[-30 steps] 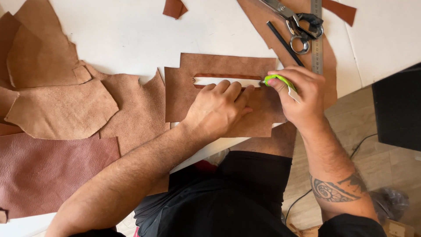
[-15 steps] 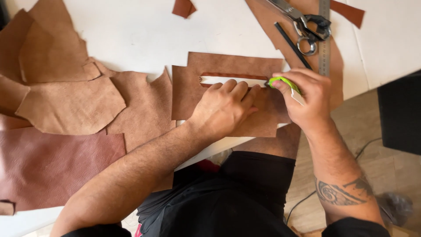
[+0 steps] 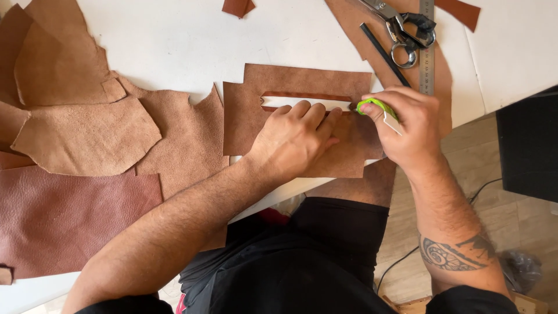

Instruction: Applying glue to the edges of leather pieces and folding them to prepare for assembly.

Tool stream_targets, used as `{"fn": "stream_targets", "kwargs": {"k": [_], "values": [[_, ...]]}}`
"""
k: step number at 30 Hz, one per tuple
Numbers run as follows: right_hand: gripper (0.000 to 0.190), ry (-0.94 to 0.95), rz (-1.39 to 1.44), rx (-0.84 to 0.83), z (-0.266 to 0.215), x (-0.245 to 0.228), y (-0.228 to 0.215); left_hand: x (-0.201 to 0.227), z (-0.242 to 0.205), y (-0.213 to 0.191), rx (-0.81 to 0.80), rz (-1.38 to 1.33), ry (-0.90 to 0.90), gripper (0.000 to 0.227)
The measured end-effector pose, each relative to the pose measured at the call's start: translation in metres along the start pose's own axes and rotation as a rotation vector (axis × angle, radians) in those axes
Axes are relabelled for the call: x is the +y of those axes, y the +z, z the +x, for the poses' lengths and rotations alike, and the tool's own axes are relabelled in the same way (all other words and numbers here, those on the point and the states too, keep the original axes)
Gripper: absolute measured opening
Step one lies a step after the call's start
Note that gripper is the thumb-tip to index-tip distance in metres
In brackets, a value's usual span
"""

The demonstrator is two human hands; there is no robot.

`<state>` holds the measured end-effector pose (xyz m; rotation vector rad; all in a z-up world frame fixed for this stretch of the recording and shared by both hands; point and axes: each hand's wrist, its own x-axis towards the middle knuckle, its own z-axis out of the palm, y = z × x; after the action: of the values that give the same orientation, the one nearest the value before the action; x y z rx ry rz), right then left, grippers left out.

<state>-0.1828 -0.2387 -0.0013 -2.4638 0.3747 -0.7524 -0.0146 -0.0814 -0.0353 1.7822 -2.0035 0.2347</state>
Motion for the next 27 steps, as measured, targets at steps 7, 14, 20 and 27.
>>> {"fn": "stream_targets", "kwargs": {"k": [7, 14, 20, 27], "values": [[0.009, 0.005, 0.012, -0.005, 0.000, -0.001, -0.001, 0.000, -0.001, -0.001, 0.009, 0.000, -0.002, 0.041], [0.010, -0.013, 0.001, 0.011, 0.003, 0.003, 0.003, -0.001, 0.002, -0.004, 0.009, 0.018, 0.004, 0.040], [0.007, 0.003, 0.035, 0.016, -0.003, 0.009, 0.003, 0.003, 0.001, 0.000, 0.046, 0.029, 0.022, 0.039], [0.008, -0.007, 0.067, 0.014, -0.001, 0.012, 0.002, 0.001, 0.001, 0.000, 0.066, 0.019, 0.014, 0.039]]}}
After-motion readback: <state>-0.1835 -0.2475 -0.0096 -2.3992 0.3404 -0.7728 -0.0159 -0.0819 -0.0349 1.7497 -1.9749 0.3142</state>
